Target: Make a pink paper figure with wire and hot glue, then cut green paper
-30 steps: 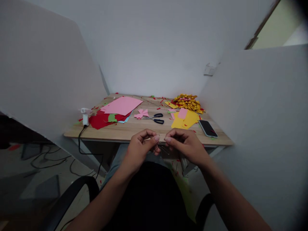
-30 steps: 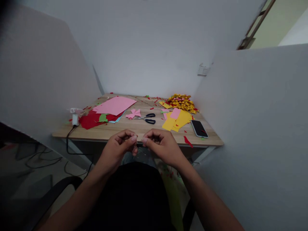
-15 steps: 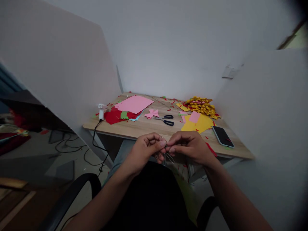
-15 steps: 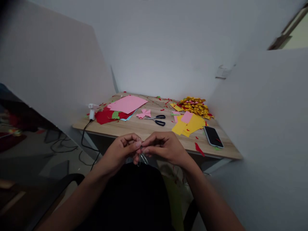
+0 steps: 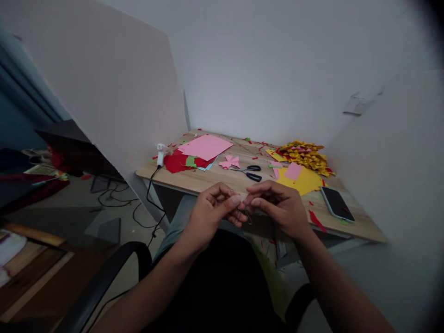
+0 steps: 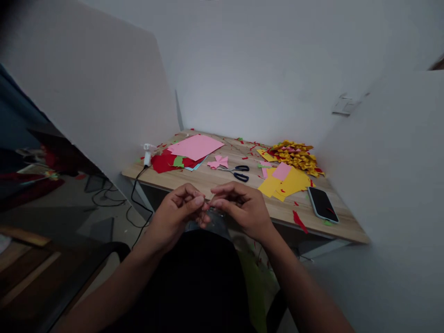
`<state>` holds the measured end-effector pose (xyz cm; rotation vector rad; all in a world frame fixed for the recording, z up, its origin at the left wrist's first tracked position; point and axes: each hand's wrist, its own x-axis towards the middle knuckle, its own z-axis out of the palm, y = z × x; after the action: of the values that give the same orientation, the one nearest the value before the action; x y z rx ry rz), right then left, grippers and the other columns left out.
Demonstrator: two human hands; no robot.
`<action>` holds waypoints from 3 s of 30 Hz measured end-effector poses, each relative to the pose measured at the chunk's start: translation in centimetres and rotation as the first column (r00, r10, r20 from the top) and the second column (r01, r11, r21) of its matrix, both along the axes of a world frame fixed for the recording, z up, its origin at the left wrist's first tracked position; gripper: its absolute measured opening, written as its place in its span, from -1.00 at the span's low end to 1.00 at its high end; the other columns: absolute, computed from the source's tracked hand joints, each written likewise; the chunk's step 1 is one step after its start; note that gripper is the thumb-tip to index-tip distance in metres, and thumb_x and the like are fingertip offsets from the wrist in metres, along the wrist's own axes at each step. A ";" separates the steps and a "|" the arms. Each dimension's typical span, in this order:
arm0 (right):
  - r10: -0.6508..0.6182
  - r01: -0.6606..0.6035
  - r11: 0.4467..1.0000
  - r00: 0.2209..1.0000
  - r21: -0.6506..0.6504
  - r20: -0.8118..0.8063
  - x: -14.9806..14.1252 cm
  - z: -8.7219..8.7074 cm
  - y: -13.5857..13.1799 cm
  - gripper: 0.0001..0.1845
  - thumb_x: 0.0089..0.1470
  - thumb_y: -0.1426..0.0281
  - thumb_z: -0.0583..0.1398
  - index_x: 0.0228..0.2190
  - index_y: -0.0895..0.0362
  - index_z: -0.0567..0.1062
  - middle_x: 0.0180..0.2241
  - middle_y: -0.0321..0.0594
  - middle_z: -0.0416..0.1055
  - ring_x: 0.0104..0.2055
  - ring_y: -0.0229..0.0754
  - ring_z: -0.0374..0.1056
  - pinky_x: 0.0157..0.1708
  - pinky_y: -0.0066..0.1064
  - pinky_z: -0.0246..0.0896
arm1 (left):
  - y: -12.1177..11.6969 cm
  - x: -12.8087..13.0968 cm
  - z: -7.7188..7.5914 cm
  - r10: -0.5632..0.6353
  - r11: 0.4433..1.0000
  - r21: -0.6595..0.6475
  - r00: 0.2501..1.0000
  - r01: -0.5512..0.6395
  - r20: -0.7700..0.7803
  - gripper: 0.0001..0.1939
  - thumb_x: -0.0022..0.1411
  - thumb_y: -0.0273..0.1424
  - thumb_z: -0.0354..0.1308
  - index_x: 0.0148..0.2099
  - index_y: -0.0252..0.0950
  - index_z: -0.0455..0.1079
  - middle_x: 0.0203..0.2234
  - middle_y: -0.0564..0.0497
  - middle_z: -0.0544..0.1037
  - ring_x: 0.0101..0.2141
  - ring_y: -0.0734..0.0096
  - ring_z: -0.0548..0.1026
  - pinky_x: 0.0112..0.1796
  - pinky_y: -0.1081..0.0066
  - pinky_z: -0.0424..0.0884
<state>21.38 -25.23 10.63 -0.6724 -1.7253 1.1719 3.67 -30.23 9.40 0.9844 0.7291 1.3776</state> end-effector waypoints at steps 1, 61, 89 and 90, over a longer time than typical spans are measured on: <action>0.020 -0.020 0.999 1.000 -0.036 0.006 0.0 0.0 0.1 -0.68 0.02 0.17 0.38 -0.25 0.12 0.60 -0.43 -0.20 0.61 -0.48 -0.22 0.51 -0.43 -0.38 0.47 | 0.1 0.0 -0.1 0.055 0.998 0.013 0.998 -0.055 0.008 -0.69 0.09 -0.29 0.40 -0.32 -0.32 0.33 -0.49 0.09 0.56 -0.54 0.46 0.59 -0.50 0.52 0.53; -0.090 0.093 0.983 0.996 -0.159 0.025 -1.5 -0.6 -0.5 -0.69 0.03 0.17 0.33 -0.47 0.16 0.46 -0.64 -0.43 0.37 -0.69 -0.40 0.31 -0.66 -0.57 0.22 | 1.0 0.1 -1.0 0.043 0.999 -0.017 0.993 -0.045 -0.110 -0.66 0.09 -0.19 0.39 -0.20 -0.34 0.51 -0.51 0.06 0.53 -0.53 0.54 0.48 -0.49 0.56 0.44; -0.145 0.148 0.985 0.989 -0.089 0.040 -1.8 -0.2 -1.0 -0.70 0.02 0.17 0.32 -0.48 0.15 0.47 -0.64 -0.39 0.39 -0.67 -0.36 0.33 -0.64 -0.54 0.25 | 0.8 0.8 -0.9 0.135 0.991 0.042 0.975 -0.130 -0.178 -0.77 0.00 -0.33 0.43 -0.39 -0.36 0.50 -0.53 0.06 0.56 -0.56 0.56 0.47 -0.48 0.52 0.43; -0.146 0.149 0.985 0.988 -0.088 0.046 -1.9 -0.3 -1.0 -0.70 0.01 0.16 0.33 -0.47 0.15 0.48 -0.64 -0.39 0.38 -0.67 -0.36 0.33 -0.64 -0.53 0.25 | 0.9 0.9 -0.9 0.145 0.989 0.050 0.974 -0.138 -0.172 -0.78 0.00 -0.34 0.43 -0.40 -0.36 0.50 -0.54 0.07 0.56 -0.58 0.56 0.46 -0.48 0.53 0.43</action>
<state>19.49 -26.22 10.38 -0.8687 -1.6322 1.1452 4.53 -29.37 8.47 1.1113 0.9224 1.4446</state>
